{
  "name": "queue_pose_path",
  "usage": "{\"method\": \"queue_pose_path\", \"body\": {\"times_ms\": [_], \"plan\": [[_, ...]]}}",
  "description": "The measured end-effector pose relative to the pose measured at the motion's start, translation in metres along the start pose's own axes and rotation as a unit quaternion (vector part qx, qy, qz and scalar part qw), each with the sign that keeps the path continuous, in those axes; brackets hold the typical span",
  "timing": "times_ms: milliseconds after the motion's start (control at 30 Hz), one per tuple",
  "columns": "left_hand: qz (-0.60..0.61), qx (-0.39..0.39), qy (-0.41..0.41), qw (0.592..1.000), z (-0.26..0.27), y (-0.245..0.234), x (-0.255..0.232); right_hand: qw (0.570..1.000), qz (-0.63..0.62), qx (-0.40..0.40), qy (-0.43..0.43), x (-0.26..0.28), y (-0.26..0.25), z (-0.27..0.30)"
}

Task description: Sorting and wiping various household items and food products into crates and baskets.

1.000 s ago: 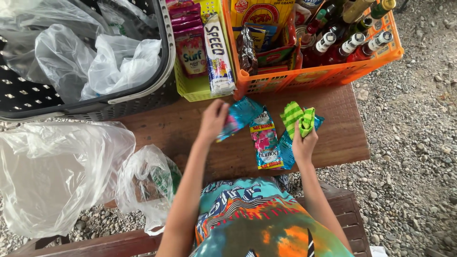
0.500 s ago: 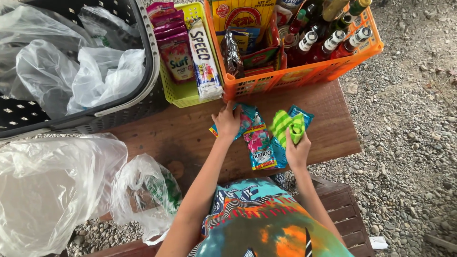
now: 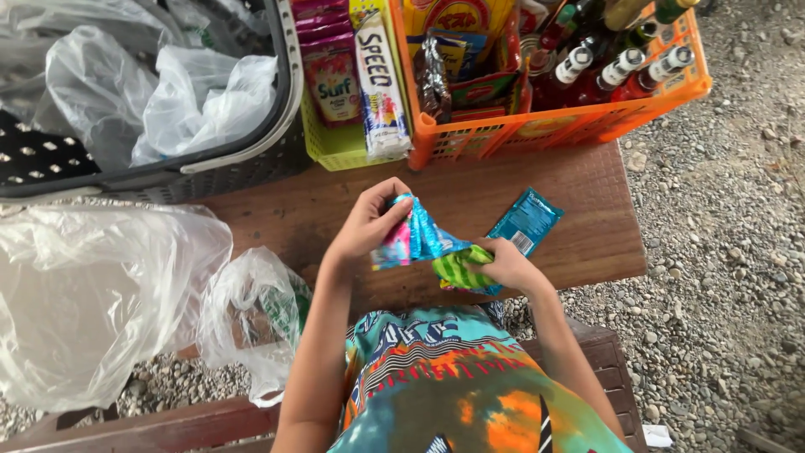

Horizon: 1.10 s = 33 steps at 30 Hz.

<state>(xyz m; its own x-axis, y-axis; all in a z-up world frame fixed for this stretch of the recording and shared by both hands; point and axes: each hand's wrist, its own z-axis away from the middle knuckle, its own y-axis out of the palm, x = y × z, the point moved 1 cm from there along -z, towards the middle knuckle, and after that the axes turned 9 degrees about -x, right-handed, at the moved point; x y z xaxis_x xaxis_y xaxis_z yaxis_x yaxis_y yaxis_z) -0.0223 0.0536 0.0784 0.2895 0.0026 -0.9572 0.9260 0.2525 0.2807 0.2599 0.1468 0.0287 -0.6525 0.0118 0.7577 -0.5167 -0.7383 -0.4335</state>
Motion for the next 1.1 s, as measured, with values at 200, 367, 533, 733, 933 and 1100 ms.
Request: {"method": "queue_pose_path", "body": {"times_ms": [200,367,533,733,933,1100], "plan": [[-0.253,-0.007,-0.009,0.967,0.007,-0.013,-0.023,0.942,0.188,-0.241,-0.136,0.006,-0.068,0.028],[-0.317,0.022,-0.015,0.948,-0.003,0.012,0.000,0.844,0.293,-0.390,-0.223,0.057,-0.095,0.074],[-0.463,0.008,-0.027,0.886,0.001,0.000,0.053,0.865,0.331,-0.324,-0.191,0.003,-0.069,0.077],[-0.617,-0.048,-0.038,0.785,0.023,-0.029,0.111,0.962,0.042,-0.253,-0.089,0.017,-0.026,0.049],[-0.644,-0.057,0.014,0.762,0.032,-0.035,0.128,0.961,-0.062,-0.205,-0.173,0.065,0.074,-0.016],[-0.658,-0.094,0.080,0.743,0.038,-0.035,0.138,0.870,0.205,-0.189,-0.407,0.043,0.121,-0.047]]}}
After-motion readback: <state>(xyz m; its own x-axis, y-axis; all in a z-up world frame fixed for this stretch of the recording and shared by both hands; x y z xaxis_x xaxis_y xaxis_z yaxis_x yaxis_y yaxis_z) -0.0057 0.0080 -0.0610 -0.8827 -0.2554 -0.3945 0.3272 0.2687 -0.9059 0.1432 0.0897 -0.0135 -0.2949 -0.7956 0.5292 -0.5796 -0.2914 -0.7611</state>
